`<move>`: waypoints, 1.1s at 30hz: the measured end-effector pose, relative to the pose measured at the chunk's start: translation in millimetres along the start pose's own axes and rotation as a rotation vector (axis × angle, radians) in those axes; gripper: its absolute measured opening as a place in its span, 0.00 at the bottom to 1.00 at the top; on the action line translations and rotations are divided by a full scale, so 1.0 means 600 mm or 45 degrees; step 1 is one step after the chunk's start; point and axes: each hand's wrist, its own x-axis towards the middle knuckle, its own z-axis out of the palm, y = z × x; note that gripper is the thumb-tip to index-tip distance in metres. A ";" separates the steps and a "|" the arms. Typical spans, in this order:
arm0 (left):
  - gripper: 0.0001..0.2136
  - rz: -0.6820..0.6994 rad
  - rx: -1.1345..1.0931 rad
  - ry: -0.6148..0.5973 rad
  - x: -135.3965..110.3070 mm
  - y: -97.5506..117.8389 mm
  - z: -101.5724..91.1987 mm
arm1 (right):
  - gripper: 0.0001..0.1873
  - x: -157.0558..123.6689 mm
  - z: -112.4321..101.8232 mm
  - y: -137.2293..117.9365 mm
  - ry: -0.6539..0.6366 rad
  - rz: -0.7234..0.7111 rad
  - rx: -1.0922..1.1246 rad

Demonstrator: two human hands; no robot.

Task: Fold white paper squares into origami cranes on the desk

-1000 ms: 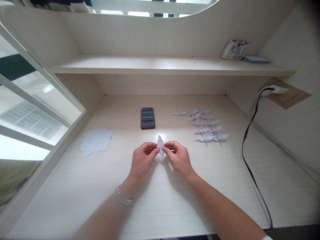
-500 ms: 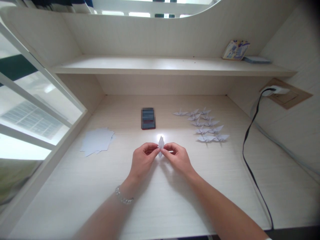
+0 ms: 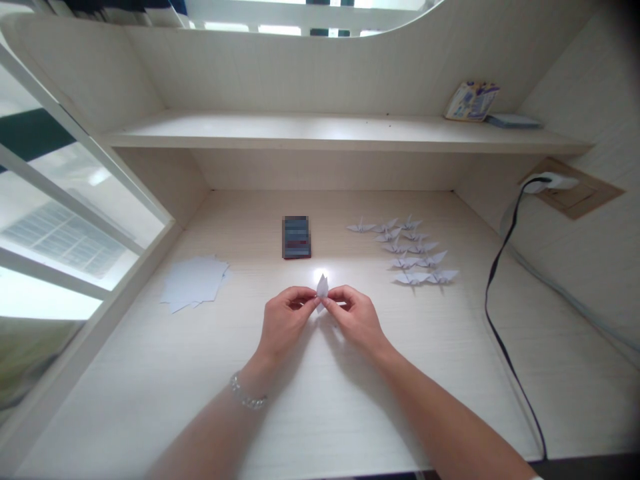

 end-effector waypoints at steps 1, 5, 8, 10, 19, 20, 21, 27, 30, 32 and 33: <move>0.09 0.001 -0.001 0.000 0.000 0.000 0.000 | 0.08 0.000 0.000 0.000 0.001 -0.002 0.000; 0.09 -0.011 0.004 -0.008 0.002 -0.002 0.000 | 0.07 -0.001 0.000 -0.001 -0.004 -0.004 0.004; 0.09 -0.028 0.017 -0.029 0.004 -0.004 -0.001 | 0.07 -0.002 0.000 -0.002 0.003 -0.005 0.000; 0.10 -0.030 0.024 -0.038 0.004 -0.005 -0.002 | 0.07 -0.002 0.000 -0.002 0.005 -0.005 -0.001; 0.09 0.070 0.285 -0.107 -0.001 0.006 -0.001 | 0.07 -0.002 0.001 -0.002 0.050 -0.045 -0.082; 0.08 0.094 0.320 -0.102 -0.001 0.008 0.000 | 0.07 -0.002 0.001 -0.002 0.084 -0.066 -0.130; 0.08 0.120 0.348 -0.099 -0.002 0.010 0.001 | 0.06 -0.003 0.002 -0.003 0.112 -0.088 -0.181; 0.07 0.194 0.416 -0.088 -0.005 0.016 0.002 | 0.06 -0.005 0.007 -0.002 0.071 -0.098 -0.213; 0.07 0.213 0.407 -0.081 -0.007 0.017 0.002 | 0.07 -0.005 0.008 -0.003 0.082 -0.103 -0.183; 0.07 0.234 0.401 -0.077 -0.008 0.018 0.003 | 0.07 -0.005 0.008 -0.004 0.098 -0.117 -0.185; 0.08 0.244 0.399 -0.075 -0.009 0.019 0.004 | 0.07 -0.006 0.008 -0.005 0.106 -0.124 -0.190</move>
